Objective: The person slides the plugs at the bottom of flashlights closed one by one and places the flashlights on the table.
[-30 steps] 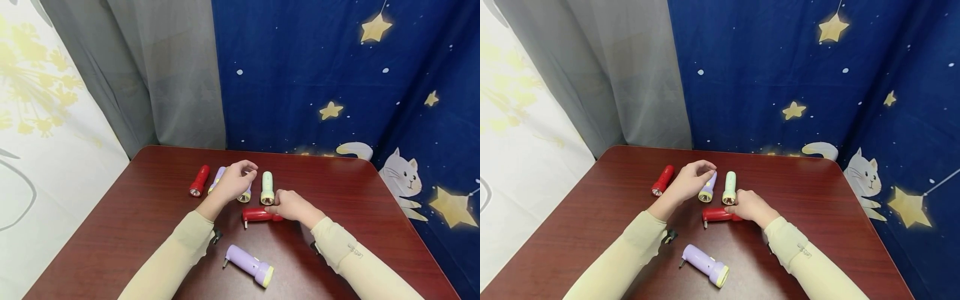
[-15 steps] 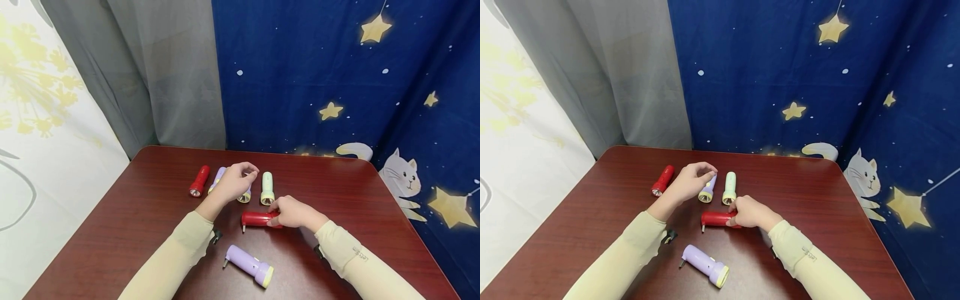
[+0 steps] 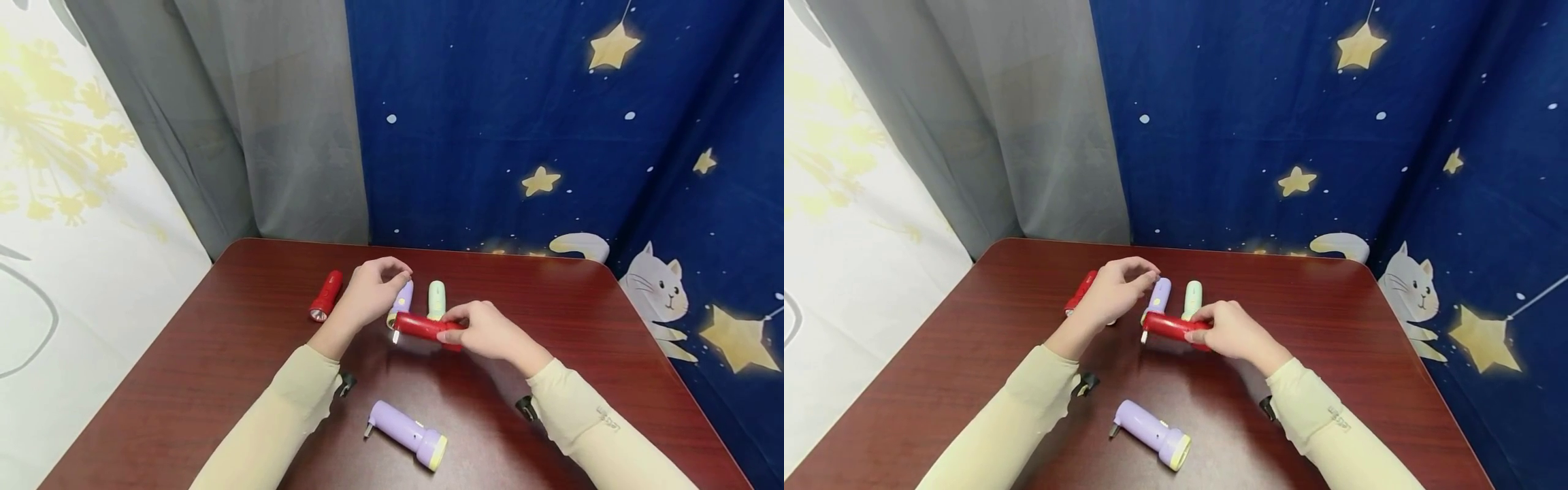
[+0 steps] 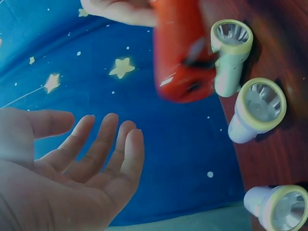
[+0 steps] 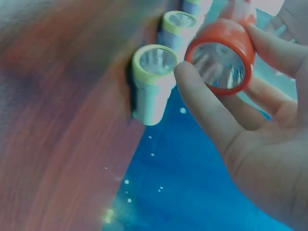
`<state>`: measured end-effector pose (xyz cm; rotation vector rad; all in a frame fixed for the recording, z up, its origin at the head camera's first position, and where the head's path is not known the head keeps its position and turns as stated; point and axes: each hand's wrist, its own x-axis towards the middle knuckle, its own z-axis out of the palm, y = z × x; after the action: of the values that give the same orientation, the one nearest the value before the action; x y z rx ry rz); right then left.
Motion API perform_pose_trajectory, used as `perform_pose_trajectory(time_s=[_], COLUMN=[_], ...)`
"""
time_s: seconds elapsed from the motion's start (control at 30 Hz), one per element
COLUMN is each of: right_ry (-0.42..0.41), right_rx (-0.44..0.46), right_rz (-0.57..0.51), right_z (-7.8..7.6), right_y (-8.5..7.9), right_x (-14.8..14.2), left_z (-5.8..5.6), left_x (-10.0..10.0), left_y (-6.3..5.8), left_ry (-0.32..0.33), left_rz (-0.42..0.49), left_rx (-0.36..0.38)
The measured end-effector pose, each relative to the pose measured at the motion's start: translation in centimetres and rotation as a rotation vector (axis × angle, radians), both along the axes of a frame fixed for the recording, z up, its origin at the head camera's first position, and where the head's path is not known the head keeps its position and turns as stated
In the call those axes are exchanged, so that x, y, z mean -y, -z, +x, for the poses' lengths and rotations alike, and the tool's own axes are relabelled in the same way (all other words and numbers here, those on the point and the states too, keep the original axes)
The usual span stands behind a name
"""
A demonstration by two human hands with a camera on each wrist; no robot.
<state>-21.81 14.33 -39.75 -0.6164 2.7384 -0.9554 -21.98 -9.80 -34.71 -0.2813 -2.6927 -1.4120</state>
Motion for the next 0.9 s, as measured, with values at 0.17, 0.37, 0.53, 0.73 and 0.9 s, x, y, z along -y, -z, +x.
perform_pose_trajectory(time_s=[0.17,0.37,0.53,0.73,0.9], right_ry=[0.113,0.259,0.314,0.346,0.338], right_rx=[-0.05,-0.069,-0.103,-0.155,-0.164], right_rz=[-0.084,-0.21,-0.316,-0.384,-0.388], right_z=[0.0,0.3,0.9,1.8,2.6], right_y=[-1.5,-2.7,-3.2,-3.5,-3.8], right_x=[-0.4,-0.5,0.3,1.6,2.8], left_z=[0.5,1.0,1.5,1.8,1.8], left_x=[0.1,-0.3,-1.3,-2.4,-2.8], left_y=[-1.1,-1.7,-1.7,-1.9,-1.9], left_ry=[-0.057,0.022,0.091,0.079,0.098], left_rz=[0.053,0.078,0.029,-0.005,0.075], left_rx=[-0.124,-0.055,0.045,0.008,0.008])
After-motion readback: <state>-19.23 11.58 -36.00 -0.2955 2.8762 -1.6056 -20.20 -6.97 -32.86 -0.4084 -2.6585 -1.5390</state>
